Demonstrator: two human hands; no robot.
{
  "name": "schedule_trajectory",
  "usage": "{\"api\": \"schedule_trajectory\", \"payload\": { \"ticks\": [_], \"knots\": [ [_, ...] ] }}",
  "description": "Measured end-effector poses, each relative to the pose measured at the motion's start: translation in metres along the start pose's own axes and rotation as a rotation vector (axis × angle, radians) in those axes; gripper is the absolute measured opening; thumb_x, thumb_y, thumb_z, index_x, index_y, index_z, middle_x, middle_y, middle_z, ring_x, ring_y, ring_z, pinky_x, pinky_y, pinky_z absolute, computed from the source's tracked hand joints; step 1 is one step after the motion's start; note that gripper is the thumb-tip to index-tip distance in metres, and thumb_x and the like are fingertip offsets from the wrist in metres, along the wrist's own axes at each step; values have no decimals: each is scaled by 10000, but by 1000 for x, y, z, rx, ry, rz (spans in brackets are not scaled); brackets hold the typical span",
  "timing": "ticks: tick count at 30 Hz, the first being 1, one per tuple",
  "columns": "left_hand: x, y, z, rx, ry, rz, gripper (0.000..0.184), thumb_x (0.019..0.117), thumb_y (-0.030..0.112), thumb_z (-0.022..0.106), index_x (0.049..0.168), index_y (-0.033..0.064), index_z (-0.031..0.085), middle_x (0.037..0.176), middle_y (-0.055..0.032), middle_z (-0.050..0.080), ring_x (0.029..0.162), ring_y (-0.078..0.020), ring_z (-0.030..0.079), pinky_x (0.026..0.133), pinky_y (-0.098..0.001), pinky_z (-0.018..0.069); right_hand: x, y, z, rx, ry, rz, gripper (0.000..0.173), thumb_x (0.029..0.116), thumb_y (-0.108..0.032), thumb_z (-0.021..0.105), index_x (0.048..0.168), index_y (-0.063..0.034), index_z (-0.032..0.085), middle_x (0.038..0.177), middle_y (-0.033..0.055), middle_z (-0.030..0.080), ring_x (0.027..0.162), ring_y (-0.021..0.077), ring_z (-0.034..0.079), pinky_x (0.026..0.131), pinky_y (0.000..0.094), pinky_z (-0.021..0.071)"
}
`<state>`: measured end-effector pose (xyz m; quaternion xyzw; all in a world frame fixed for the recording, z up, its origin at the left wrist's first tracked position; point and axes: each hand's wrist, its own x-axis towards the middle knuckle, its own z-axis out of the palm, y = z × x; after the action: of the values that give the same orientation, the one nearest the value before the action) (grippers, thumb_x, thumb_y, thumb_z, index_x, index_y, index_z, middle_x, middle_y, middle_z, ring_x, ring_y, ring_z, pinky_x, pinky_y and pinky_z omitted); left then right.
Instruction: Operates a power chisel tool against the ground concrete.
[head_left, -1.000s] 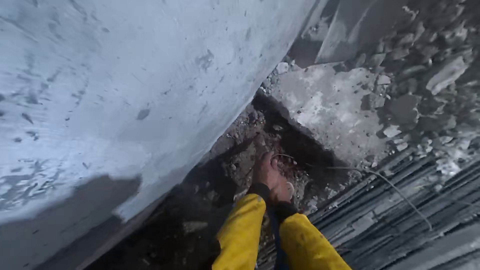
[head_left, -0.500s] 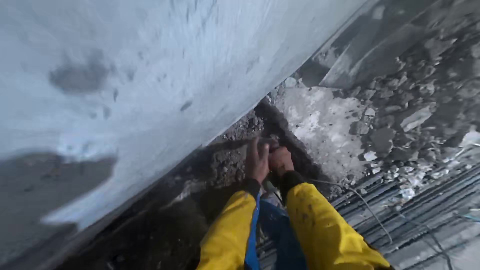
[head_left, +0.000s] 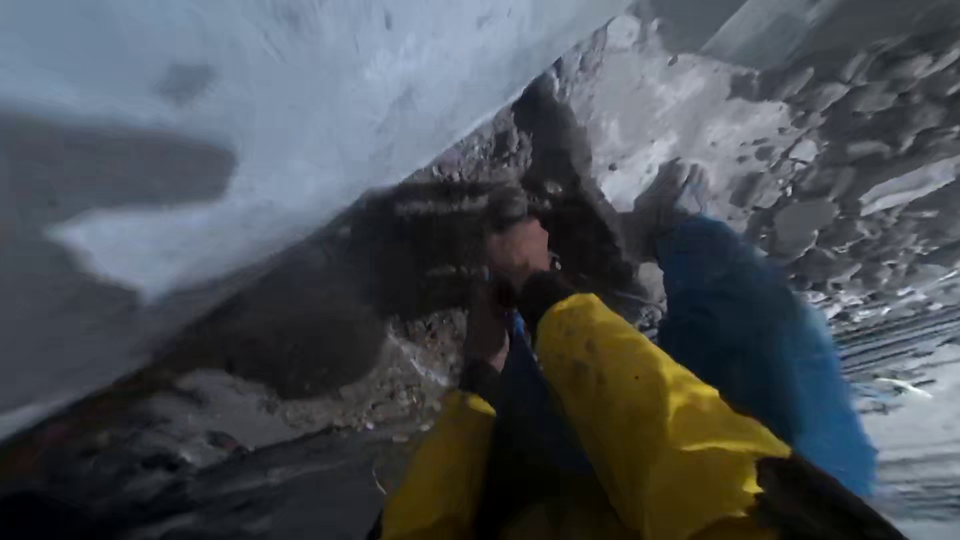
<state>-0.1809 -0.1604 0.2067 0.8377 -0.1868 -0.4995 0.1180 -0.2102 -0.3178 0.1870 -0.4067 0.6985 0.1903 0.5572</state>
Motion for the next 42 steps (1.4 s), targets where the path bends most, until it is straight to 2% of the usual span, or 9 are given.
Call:
{"api": "schedule_trajectory", "payload": {
  "ticks": [4, 6, 12, 18, 24, 29, 32, 37, 42],
  "knots": [
    [-4, 33, 45, -57, 24, -40, 480, 1131, 293, 347, 1559, 78, 381, 1425, -185, 584, 1260, -300, 603, 1033, -517, 512, 4, 37, -12, -23, 41, 10, 424, 852, -438, 746, 1079, -86, 686, 984, 141, 732, 937, 310, 727, 794, 566, 593],
    [-9, 50, 88, -299, 45, -165, 584, 1127, 461, 219, 1452, 76, 514, 1299, -191, 645, 1140, -298, 648, 934, -542, 551, 11, 80, -25, -5, 89, -38, 392, 820, -383, 786, 1062, -84, 712, 944, 121, 741, 879, 280, 732, 777, 548, 599],
    [-46, 38, 179, -593, -209, -341, 581, 1114, 442, 340, 1488, 23, 486, 1397, -232, 606, 1312, -318, 587, 1132, -521, 456, 20, 218, -67, -2, 26, -143, 435, 878, -144, 784, 1252, 25, 637, 1068, 157, 723, 955, 206, 711, 863, 416, 609],
    [-132, 89, 152, -1276, 107, -269, 666, 1094, 435, 346, 1502, -90, 396, 1475, -253, 519, 1375, -231, 517, 1187, -395, 409, -97, 145, -99, -728, 139, -360, 450, 852, -337, 792, 1192, -53, 713, 1015, 122, 754, 961, 236, 730, 895, 508, 589],
    [-129, 88, 94, -1448, -176, -153, 728, 1009, 520, 577, 1516, 21, 421, 1329, -175, 649, 1227, -229, 636, 1091, -474, 505, -131, 109, -102, -868, 274, -443, 336, 949, -230, 688, 1153, 37, 681, 1002, 202, 725, 951, 305, 713, 880, 556, 571],
    [-87, 103, 36, -1574, -196, -167, 950, 891, 482, 774, 1572, 42, 280, 1339, -166, 639, 1207, -203, 653, 1063, -428, 539, -113, 71, -101, -873, 192, -661, 466, 1005, -248, 568, 1314, 101, 565, 1202, 231, 669, 1129, 237, 657, 1036, 415, 517],
    [-44, 121, 31, -1557, -93, -301, 919, 895, 473, 775, 1568, 42, 321, 1373, -187, 620, 1247, -241, 630, 1082, -453, 519, -74, 31, -92, -1019, 153, -628, 440, 1060, -239, 496, 1345, 86, 578, 1251, 282, 658, 1199, 343, 639, 1070, 512, 485],
    [12, 154, 63, -1529, 81, -377, 1022, 942, 534, 690, 1670, 158, 79, 1542, -182, 497, 1378, -272, 546, 1148, -506, 463, -14, -13, -93, -1321, 36, -637, 394, 1058, -248, 511, 1252, 64, 653, 1158, 274, 701, 1129, 385, 676, 1011, 559, 518],
    [24, 211, 88, -1689, 177, -437, 874, 946, 464, 717, 1625, 129, 280, 1428, -180, 598, 1296, -258, 607, 1105, -483, 504, 12, -37, -142, -1513, -22, -592, 428, 1061, -265, 535, 1355, 37, 602, 1262, 273, 667, 1214, 384, 639, 1067, 546, 488]
  ]
}}
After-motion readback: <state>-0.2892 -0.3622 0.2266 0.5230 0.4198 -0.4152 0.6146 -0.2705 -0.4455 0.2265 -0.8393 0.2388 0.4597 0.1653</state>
